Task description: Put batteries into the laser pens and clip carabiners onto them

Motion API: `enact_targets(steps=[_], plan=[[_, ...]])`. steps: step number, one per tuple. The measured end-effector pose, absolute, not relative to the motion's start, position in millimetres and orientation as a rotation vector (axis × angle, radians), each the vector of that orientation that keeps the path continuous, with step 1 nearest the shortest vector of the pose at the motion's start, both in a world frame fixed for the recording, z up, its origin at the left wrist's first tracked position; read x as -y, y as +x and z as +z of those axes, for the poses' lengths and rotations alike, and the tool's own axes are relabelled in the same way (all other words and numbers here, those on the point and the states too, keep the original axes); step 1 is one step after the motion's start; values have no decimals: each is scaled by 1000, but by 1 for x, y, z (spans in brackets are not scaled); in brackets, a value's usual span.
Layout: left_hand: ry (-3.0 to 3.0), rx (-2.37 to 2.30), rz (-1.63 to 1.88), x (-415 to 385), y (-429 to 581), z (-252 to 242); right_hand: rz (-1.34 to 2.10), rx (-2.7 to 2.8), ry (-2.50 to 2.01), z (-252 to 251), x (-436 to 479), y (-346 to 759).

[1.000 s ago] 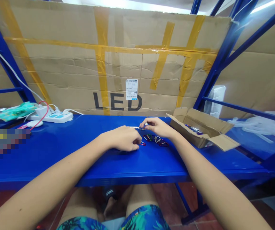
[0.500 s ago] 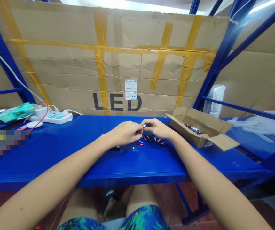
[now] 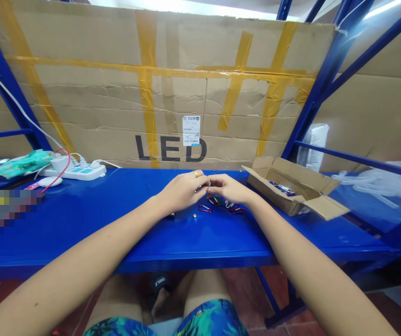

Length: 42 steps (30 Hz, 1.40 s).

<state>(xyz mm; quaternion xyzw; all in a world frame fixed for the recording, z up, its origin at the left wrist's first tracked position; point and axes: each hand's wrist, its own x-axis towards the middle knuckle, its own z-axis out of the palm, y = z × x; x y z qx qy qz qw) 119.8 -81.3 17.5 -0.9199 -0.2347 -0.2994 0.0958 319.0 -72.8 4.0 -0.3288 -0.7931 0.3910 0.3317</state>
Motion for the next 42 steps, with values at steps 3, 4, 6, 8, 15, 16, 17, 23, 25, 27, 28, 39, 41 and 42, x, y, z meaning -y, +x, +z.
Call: enact_targets(steps=[3, 4, 6, 8, 15, 16, 17, 23, 25, 27, 28, 39, 41, 42], plan=[[-2730, 790, -803, 85, 115, 26, 923, 2105, -888, 5, 71, 321], [-2756, 811, -738, 87, 113, 30, 891, 2115, -897, 5, 71, 322], [-2868, 786, -511, 92, 108, 38, 874, 2119, -908, 7, 71, 322], [-2968, 783, -292, 96, 104, 43, 902, 2107, -910, 8, 73, 322], [-3095, 828, 25, 98, 106, 33, 1100, 1981, -880, 6, 75, 320], [-3094, 816, 24, 97, 106, 32, 1134, 1952, -875, 6, 74, 320], [-3090, 803, 25, 97, 107, 31, 1158, 1933, -871, 5, 74, 319], [-2964, 825, -273, 91, 105, 39, 1121, 1969, -904, 5, 75, 319], [-2910, 827, -551, 87, 105, 41, 1138, 1984, -897, 6, 76, 318], [-2859, 799, -794, 83, 107, 40, 1181, 2007, -872, 7, 78, 318], [-2844, 774, -873, 82, 108, 39, 1201, 2018, -855, 7, 79, 317], [-2849, 628, -873, 81, 110, 32, 1251, 1976, -806, 8, 80, 316], [-2815, 725, -881, 79, 108, 34, 1222, 1974, -825, 9, 80, 316], [-2796, 786, -886, 78, 107, 35, 1208, 1972, -832, 9, 80, 316]])
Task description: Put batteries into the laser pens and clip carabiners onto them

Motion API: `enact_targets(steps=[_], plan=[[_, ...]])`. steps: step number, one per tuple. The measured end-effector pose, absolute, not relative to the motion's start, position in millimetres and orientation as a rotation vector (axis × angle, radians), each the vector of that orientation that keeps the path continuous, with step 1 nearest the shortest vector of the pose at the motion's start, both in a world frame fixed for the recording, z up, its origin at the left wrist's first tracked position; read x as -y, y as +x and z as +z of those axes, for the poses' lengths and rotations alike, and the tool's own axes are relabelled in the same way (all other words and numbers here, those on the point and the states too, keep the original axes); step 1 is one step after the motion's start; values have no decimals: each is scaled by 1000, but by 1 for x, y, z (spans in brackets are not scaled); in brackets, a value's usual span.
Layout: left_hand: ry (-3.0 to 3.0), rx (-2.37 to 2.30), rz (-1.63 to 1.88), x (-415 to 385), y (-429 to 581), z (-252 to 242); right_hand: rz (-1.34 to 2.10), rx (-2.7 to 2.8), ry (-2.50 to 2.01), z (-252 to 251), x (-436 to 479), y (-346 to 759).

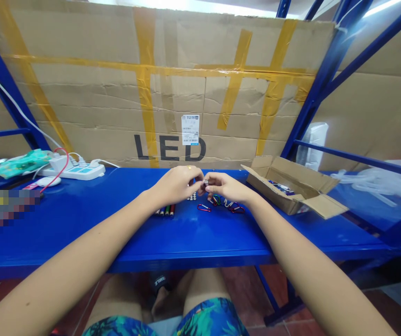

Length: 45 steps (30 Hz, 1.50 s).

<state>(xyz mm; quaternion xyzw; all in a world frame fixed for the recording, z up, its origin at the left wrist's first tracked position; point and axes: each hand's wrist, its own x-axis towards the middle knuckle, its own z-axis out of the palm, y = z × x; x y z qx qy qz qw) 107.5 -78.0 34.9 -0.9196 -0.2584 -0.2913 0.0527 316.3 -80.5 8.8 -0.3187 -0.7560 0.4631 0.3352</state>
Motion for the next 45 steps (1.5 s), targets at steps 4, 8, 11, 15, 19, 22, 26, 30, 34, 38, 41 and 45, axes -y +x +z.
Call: enact_targets(steps=[4, 8, 11, 15, 19, 22, 26, 30, 34, 38, 41, 45], plan=[[-2767, 945, -815, 75, 104, 37, 1198, 1936, -843, 9, 77, 319], [-2957, 787, -458, 78, 108, 27, 1172, 1873, -851, 8, 71, 323], [-3003, 648, -278, 83, 115, 13, 1159, 1858, -867, 7, 68, 324], [-2992, 614, -241, 86, 121, 6, 1192, 1863, -893, 6, 68, 324], [-2986, 734, -298, 78, 112, 20, 1194, 1864, -909, 7, 69, 324], [-2833, 957, -251, 68, 100, 30, 1175, 1880, -936, 7, 70, 324], [-2670, 1192, -97, 63, 92, 31, 1151, 1903, -950, 7, 71, 323], [-2629, 1297, 10, 63, 93, 23, 1153, 1916, -947, 7, 71, 322], [-2644, 1307, -107, 57, 94, 20, 1152, 1920, -953, 6, 71, 322], [-2852, 1232, -742, 58, 101, 24, 1127, 1940, -959, 5, 70, 321], [-2890, 1168, -1255, 67, 111, 28, 1097, 1980, -950, 5, 72, 319], [-2935, 1127, -1355, 78, 118, 29, 1042, 2060, -892, 7, 76, 317]])
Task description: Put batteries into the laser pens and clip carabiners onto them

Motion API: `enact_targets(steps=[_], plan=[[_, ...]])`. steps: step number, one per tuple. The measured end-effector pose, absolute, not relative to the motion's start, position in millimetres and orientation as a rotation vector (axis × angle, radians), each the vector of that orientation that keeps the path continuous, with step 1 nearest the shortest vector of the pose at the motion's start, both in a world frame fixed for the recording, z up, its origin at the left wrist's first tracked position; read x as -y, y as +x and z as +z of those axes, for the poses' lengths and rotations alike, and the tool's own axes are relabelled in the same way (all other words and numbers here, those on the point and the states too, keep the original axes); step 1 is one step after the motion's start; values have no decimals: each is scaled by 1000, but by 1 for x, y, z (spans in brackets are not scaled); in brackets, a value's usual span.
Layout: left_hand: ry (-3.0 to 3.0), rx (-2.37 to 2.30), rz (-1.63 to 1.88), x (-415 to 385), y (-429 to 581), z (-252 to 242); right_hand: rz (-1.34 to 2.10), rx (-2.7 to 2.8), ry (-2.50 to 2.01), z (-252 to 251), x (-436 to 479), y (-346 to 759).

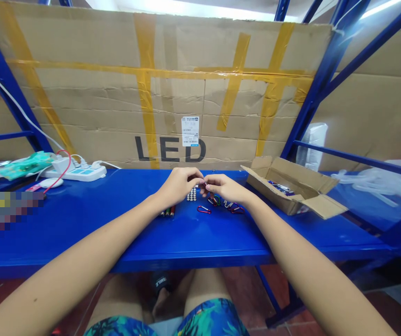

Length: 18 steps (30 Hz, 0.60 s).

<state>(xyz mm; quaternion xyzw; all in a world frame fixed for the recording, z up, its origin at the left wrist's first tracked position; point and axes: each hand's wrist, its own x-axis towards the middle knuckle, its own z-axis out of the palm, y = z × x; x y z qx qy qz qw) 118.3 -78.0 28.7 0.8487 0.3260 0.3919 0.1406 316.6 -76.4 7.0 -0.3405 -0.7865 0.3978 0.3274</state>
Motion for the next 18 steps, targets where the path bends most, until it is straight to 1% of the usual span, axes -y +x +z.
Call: enact_targets(steps=[8, 13, 18], plan=[[2452, -996, 1092, 73, 116, 26, 740, 2079, -896, 2, 75, 314], [2429, -945, 1105, 73, 117, 26, 727, 1930, -883, -5, 72, 314], [2466, -932, 1107, 72, 115, 23, 708, 1906, -833, -3, 75, 313]])
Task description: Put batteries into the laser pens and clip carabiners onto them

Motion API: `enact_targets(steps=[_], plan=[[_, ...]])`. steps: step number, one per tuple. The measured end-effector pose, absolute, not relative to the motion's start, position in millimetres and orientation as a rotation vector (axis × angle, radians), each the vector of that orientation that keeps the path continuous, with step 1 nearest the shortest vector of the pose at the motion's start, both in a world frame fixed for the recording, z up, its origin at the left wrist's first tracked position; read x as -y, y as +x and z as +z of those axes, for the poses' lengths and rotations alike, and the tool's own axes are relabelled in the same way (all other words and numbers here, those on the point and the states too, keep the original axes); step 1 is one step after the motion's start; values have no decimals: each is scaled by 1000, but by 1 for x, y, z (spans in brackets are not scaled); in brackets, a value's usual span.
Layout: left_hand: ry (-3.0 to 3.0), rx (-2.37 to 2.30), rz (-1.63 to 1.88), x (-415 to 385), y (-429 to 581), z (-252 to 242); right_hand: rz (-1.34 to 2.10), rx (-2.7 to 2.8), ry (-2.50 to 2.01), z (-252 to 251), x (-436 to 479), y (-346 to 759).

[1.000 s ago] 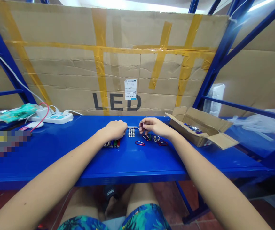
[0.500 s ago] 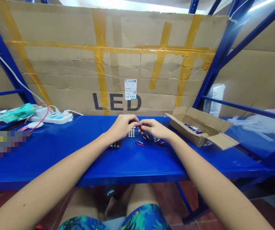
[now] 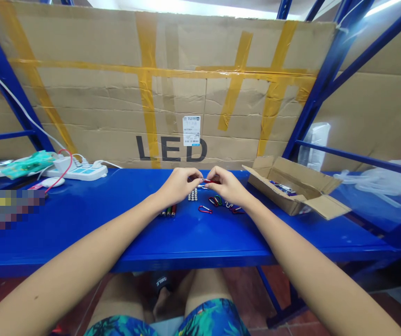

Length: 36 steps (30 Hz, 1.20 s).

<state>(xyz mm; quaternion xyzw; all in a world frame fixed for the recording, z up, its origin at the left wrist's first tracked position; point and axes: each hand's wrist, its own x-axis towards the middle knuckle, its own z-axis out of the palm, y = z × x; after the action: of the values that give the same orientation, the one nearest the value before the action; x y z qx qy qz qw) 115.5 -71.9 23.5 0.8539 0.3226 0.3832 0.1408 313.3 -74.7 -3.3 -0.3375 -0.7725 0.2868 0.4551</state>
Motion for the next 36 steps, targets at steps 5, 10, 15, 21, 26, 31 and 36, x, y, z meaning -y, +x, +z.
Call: enact_targets(steps=[5, 10, 15, 21, 26, 31, 36], plan=[[2421, -918, 1095, 71, 116, 20, 553, 1993, -877, 1, 80, 313], [2438, -896, 1075, 72, 117, 20, 366, 2117, -951, 5, 84, 311], [2390, -858, 1078, 72, 117, 20, 427, 2039, -935, 2, 86, 309], [2346, -872, 1046, 74, 118, 22, 495, 1979, -902, 0, 85, 310], [2332, -873, 1039, 74, 118, 22, 323, 2040, -884, 3, 85, 311], [2373, -884, 1014, 72, 118, 21, 245, 2084, -896, 5, 88, 309], [2411, -883, 993, 74, 117, 21, 283, 2111, -942, 5, 89, 309]])
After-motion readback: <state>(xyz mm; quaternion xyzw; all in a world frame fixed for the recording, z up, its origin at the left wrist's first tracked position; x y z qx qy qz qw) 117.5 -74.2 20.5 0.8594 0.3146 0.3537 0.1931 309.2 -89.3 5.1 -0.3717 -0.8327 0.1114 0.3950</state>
